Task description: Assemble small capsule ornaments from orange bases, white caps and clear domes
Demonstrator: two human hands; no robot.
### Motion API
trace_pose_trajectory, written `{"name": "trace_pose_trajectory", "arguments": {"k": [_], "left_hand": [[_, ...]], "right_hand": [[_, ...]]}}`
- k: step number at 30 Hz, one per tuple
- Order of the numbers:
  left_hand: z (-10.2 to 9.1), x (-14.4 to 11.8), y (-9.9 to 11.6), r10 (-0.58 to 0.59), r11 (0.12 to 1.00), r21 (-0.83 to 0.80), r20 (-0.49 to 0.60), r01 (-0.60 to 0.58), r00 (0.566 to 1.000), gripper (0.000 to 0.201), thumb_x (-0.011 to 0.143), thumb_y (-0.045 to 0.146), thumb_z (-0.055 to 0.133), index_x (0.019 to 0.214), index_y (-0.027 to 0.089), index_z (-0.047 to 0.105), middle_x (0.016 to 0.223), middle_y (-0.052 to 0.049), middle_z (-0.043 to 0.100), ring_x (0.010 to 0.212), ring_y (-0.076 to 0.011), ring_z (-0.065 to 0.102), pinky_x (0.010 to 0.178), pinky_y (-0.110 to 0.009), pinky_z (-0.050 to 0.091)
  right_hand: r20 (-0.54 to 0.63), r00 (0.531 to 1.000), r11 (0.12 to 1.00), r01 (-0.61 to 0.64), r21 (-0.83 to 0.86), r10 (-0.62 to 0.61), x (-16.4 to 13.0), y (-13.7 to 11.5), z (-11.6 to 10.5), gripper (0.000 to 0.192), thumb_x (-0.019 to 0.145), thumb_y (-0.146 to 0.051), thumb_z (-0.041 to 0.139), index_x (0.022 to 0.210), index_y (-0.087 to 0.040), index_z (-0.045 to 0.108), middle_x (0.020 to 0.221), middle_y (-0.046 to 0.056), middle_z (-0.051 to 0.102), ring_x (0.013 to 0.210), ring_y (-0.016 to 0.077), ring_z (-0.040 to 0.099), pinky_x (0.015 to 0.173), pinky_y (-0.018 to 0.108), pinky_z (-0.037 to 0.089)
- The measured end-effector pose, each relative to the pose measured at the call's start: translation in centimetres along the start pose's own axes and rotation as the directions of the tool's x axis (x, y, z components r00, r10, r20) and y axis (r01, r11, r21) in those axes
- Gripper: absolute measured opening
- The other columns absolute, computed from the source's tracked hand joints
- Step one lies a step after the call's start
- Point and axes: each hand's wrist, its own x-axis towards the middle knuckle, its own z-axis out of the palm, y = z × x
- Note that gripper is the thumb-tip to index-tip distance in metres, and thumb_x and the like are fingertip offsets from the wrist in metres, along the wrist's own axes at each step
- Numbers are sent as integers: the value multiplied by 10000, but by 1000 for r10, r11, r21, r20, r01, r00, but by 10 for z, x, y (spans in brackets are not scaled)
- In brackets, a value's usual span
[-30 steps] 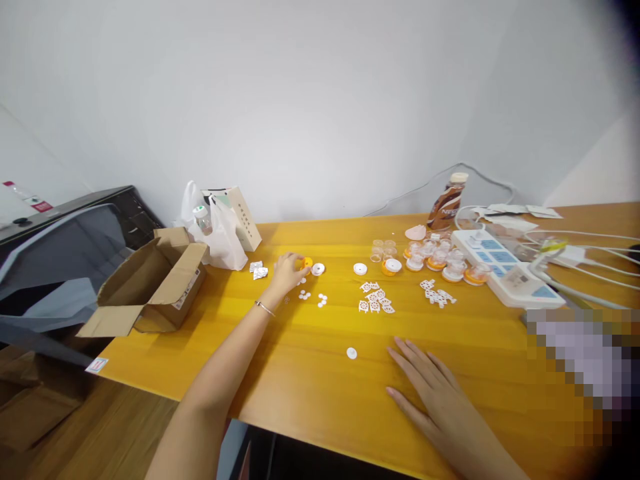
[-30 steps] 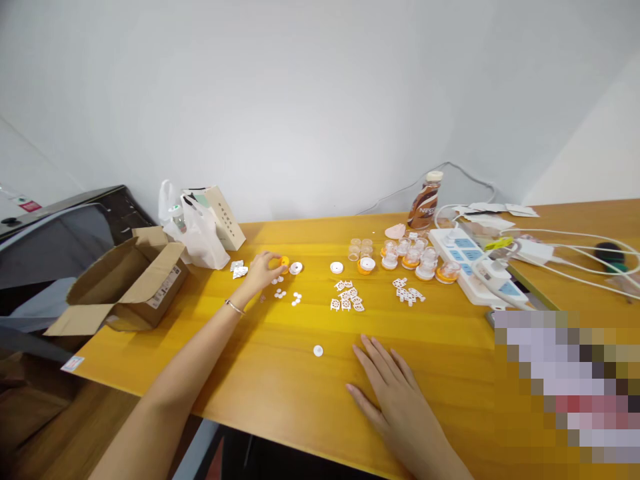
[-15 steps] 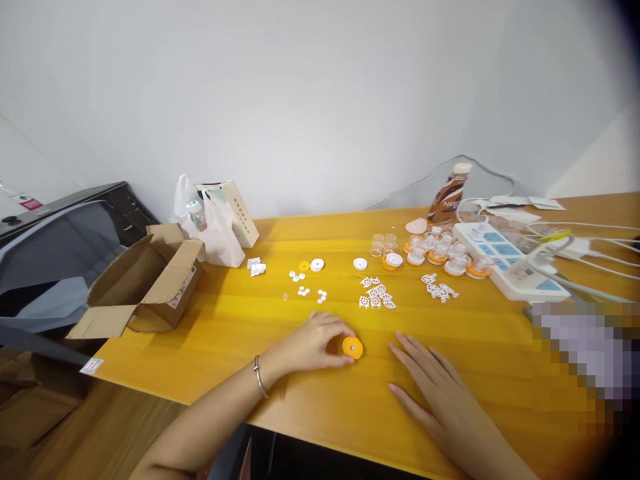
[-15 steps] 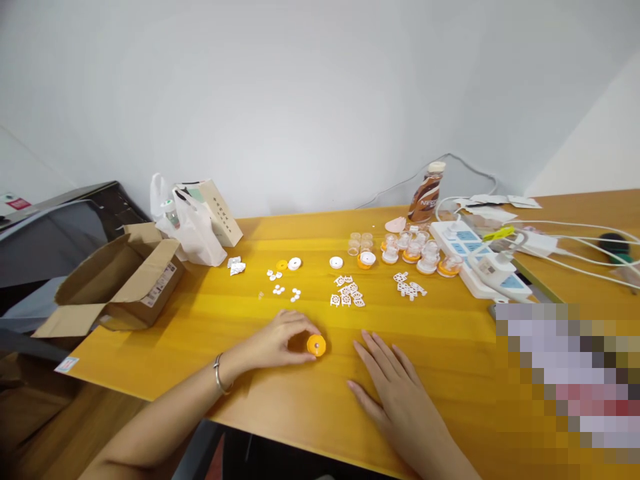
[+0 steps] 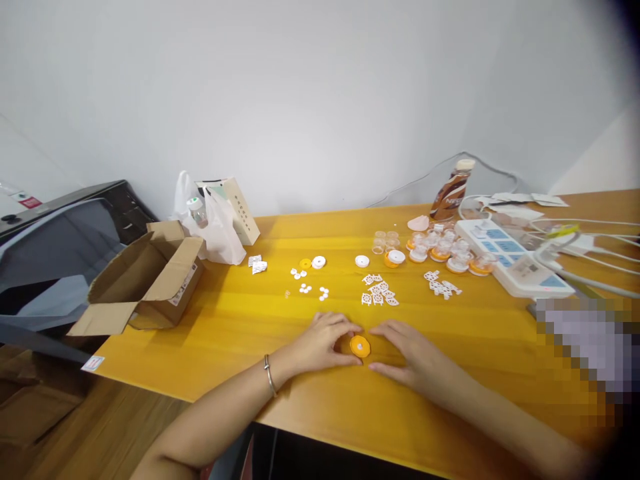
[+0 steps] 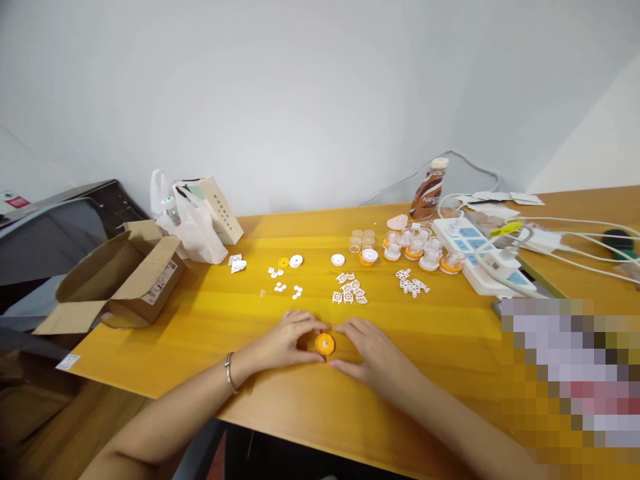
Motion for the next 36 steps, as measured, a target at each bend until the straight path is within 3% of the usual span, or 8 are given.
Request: {"name": "trace_pose_trajectory", "arguments": {"k": [2,6,9,11,13,19,36], "left_hand": [[-6,0,-1,11,998,-54,-15,-12,1000,486,697,429,652,1124,230,534,1021,-59,579,968,-195,520,874,-329,371],[-38,-5,-17,-32,994,-105,-115,20,993,295,781,354,584,1047,228,582,1007,-45,603,948,-169,547,865,-292,406],[-68,-13,-46,-161,985,16,-253,171,954,191,813,307,534,953,205,614,966,-50,617,912,-172,566,840,-288,421],[-82,-19,-67,-271,933,136,-343,333,899,154,792,281,541,866,177,627,906,-64,618,868,-190,571,820,-310,426],[-89,-24,-83,-338,898,166,-331,407,881,120,761,251,556,799,162,627,847,-65,623,810,-191,579,777,-309,441],[-86,-27,-93,-357,909,140,-218,391,908,94,709,228,583,764,163,622,801,-32,644,752,-162,593,714,-261,457],[-80,-21,-92,-423,874,157,-219,460,879,145,704,209,533,736,153,663,754,-41,677,691,-168,601,666,-254,439]], "right_hand": [[74,996,996,37,79,-43,17,-2,-5,401,715,-436,625,1025,-195,544,951,76,603,899,214,581,797,362,483],[88,992,982,72,177,-89,32,0,-3,431,673,-459,662,982,-192,524,919,63,576,852,201,561,767,345,477],[80,993,976,63,207,-81,28,5,1,390,696,-424,651,978,-194,508,921,61,564,836,191,545,756,328,471],[77,995,973,48,224,-67,25,7,3,373,710,-383,645,995,-195,494,934,62,557,837,186,537,756,318,467],[77,995,972,39,233,-58,23,8,3,326,732,-344,626,993,-201,494,943,59,551,842,183,532,760,314,462],[69,994,963,68,260,-88,24,9,3,173,774,-303,575,915,-216,528,929,54,533,872,184,528,797,327,445],[42,995,958,77,278,-92,23,11,4,186,767,-302,577,932,-218,553,918,57,543,845,181,540,778,326,459]]}}
